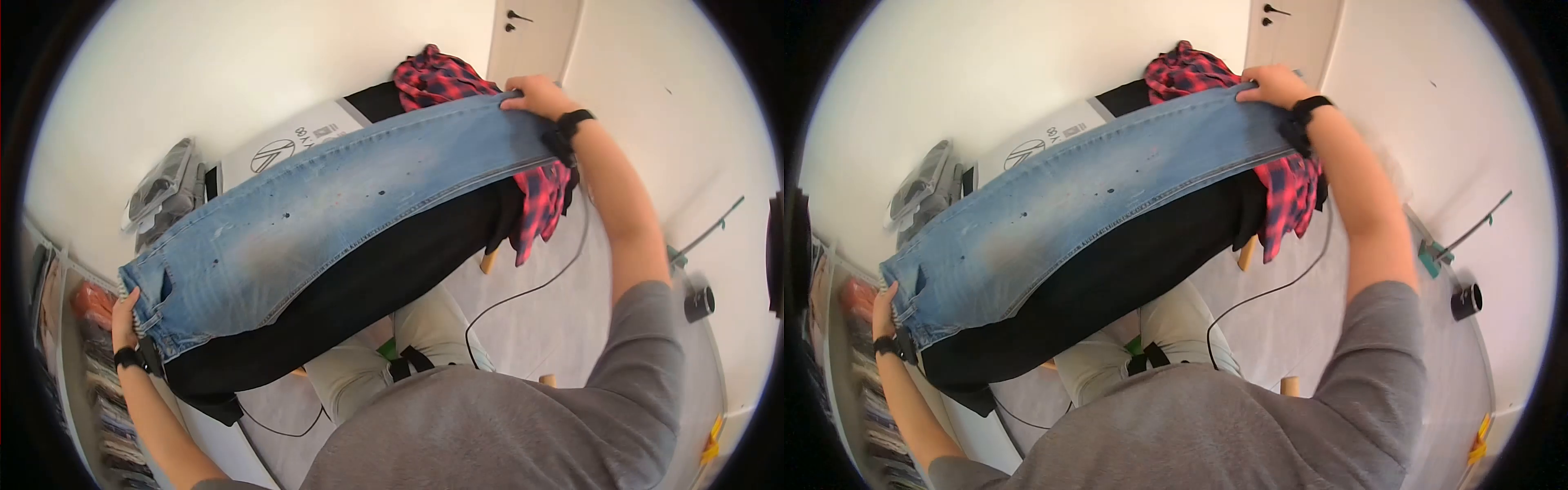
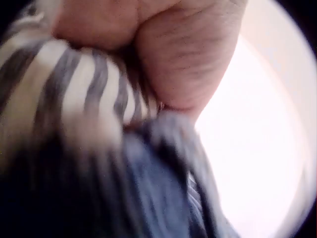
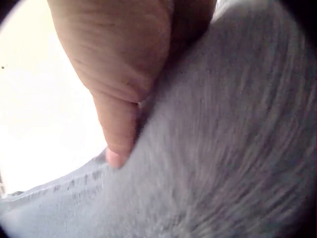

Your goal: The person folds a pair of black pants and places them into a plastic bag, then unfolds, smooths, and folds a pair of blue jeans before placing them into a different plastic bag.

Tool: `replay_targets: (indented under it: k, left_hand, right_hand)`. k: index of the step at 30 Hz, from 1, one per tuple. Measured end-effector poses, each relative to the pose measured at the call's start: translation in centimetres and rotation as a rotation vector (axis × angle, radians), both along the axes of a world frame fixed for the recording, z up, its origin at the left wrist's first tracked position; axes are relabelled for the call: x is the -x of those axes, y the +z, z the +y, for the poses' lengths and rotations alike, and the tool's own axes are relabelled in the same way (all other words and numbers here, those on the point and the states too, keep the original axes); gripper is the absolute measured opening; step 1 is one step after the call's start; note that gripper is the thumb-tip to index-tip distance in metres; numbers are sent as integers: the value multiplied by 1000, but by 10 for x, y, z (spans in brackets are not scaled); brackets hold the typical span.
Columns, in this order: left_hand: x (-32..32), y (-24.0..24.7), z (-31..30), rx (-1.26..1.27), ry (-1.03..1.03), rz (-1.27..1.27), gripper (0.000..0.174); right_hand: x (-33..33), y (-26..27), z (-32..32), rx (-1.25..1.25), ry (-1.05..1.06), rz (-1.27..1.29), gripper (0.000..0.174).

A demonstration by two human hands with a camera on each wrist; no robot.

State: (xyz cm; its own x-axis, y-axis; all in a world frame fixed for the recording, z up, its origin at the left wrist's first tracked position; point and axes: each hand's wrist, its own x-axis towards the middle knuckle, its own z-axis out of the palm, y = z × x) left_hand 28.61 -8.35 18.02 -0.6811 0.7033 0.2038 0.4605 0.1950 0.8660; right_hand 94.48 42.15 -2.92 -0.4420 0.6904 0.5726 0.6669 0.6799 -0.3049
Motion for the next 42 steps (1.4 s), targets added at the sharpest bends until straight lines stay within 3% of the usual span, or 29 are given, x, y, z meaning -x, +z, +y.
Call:
replay_targets:
  k: [2, 3, 4, 6, 8, 10, 12, 13, 14, 16, 17, 20, 22, 24, 25, 27, 28, 31, 35, 39, 42]
  left_hand:
    - [9, 1, -12, 264, 314, 444, 66]
    - [97, -13, -28, 532, 325, 692, 77]
    - [107, -31, -39, 527, 329, 661, 77]
    - [112, -74, -54, 470, 236, 797, 75]
    - [126, -111, -48, 389, 170, 693, 65]
    - [99, -122, -45, 240, 96, 917, 55]
    - [16, -130, -27, 217, 6, 923, 50]
    - [-9, -141, -19, 209, -68, 891, 54]
    - [-29, -152, -10, 201, -135, 862, 58]
    - [-65, -172, 13, 287, -160, 879, 67]
    - [-77, -181, 24, 364, -87, 912, 71]
    - [-84, -200, 52, 427, 65, 938, 70]
    - [-80, -206, 59, 459, 185, 933, 66]
    - [-76, -204, 58, 456, 183, 928, 59]
    - [-72, -204, 57, 445, 176, 924, 55]
    - [-59, -202, 54, 431, 157, 914, 52]
    - [-49, -199, 50, 357, 105, 882, 49]
    - [-40, -178, 48, 244, 83, 865, 44]
    - [-35, -167, 50, 169, 46, 802, 46]
    - [-38, -177, 53, 283, 2, 784, 51]
    - [-42, -183, 51, 267, 6, 828, 52]
  right_hand:
    - [4, -10, 32, -106, -166, -216, 63]
    - [74, -29, 25, -3, -214, -208, 70]
    - [87, -43, 27, 103, -250, -211, 78]
    - [94, -58, 16, 392, -97, -139, 83]
    - [127, -62, 12, 326, -44, 41, 85]
    - [145, -71, 1, 287, -44, 131, 82]
    - [134, -65, -15, 361, -238, 423, 81]
    - [135, -59, -25, 394, -290, 628, 65]
    - [128, -56, -23, 394, -305, 622, 65]
    - [122, -49, -17, 783, -185, 847, 43]
    - [129, -36, -25, 792, -241, 895, 32]
    - [131, -22, -12, 835, -139, 809, 32]
    - [132, 1, -4, 808, -327, 263, 43]
    - [138, 16, -10, 727, -427, 64, 47]
    - [136, 9, -7, 735, -432, 62, 47]
    - [128, -7, 1, 4, -403, 68, 45]
    - [131, 3, -9, 8, -409, 59, 45]
    - [135, 23, -25, 347, -371, 404, 42]
    - [126, -17, -12, 269, -420, 209, 43]
    - [127, -9, -27, 384, -338, 348, 42]
    - [136, 10, -34, 385, -290, 250, 44]
